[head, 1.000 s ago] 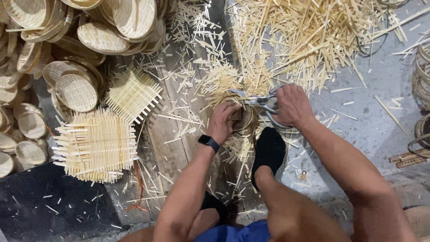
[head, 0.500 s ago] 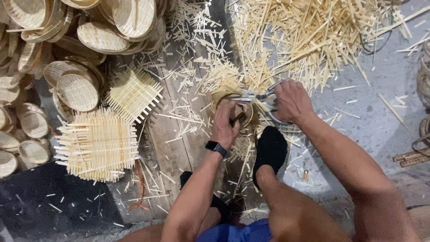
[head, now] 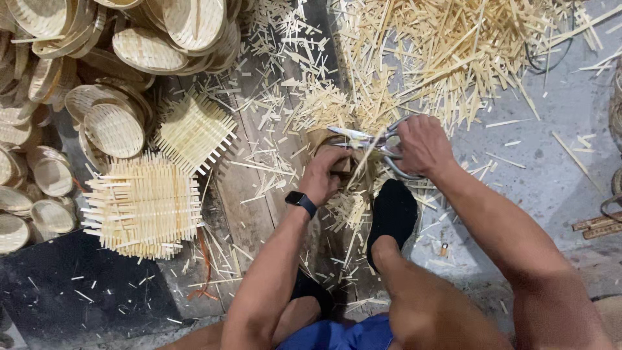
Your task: The person sits on the floor and assembles small round woven baskets. They place a woven bamboo mat into a circular frame, use shears to trim the excess bamboo strips, and then place the finished basket into a pile.
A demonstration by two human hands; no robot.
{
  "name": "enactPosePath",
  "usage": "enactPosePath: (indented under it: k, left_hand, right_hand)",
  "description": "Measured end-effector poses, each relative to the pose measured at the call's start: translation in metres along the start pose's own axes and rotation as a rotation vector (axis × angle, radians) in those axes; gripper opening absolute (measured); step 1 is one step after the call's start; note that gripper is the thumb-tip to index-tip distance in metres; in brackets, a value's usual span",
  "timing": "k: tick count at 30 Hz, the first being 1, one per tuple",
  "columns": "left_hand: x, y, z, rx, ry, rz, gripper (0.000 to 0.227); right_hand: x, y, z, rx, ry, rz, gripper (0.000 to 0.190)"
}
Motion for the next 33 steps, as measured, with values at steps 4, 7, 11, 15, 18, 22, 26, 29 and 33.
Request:
enactPosePath:
  k: [4, 7, 11, 15, 18, 22, 26, 29, 33]
  left_hand:
    - [0.001, -0.010, -0.015, -0.056, 0.208, -0.143, 0.069]
    - [-0.006, -0.022, -0.019, -0.004, 0.160, -0.312, 0.072]
    - [-0.012, -0.021, -0.007, -0.088, 0.220, -0.379, 0.064]
    - [-0.010, -0.022, 0.000, -0.125, 0.184, -0.251, 0.062]
    - [-0.004, -0.022, -0.006, -0.093, 0.218, -0.246, 0.062]
    - [-0.009, -0.020, -0.019, -0.126, 0.223, -0.336, 0.056]
    - [-0.011, -0.021, -0.019, -0.181, 0.226, -0.331, 0.056]
    - [-0.012, -0.017, -0.008, -0.152, 0.292, -0.224, 0.059]
    - [-0.010, -0.019, -0.004, -0.138, 0.239, -0.216, 0.057]
  right_hand:
    - [-0.047, -0.007, -0.021, -0.023, 0.059, 0.174, 0.032]
    - [-0.037, -0.022, -0.030, -0.015, 0.033, -0.092, 0.043]
    - [0.002, -0.016, -0.013, -0.010, -0.001, -0.031, 0.061]
    - [0.000, 0.003, 0.007, -0.023, -0.050, 0.238, 0.058]
    - [-0.030, -0.005, -0.011, -0.046, 0.142, 0.274, 0.056]
    - [-0.025, -0.015, -0.025, 0.004, 0.053, 0.047, 0.048]
    - [0.008, -0.006, -0.006, 0.006, 0.036, 0.064, 0.064]
    - [0.003, -0.003, -0.001, -0.003, 0.019, 0.008, 0.047]
    - [-0.026, -0.015, -0.011, -0.003, -0.039, -0.059, 0.032]
Point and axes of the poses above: each hand's wrist, its own y-axis towards the middle knuckle, its own x-axis out of the back of the hand, z = x × y, the point moved 5 cm from there along y, towards the middle knuckle, and after that the axes turned 10 degrees about -y, right-handed, at the moved point
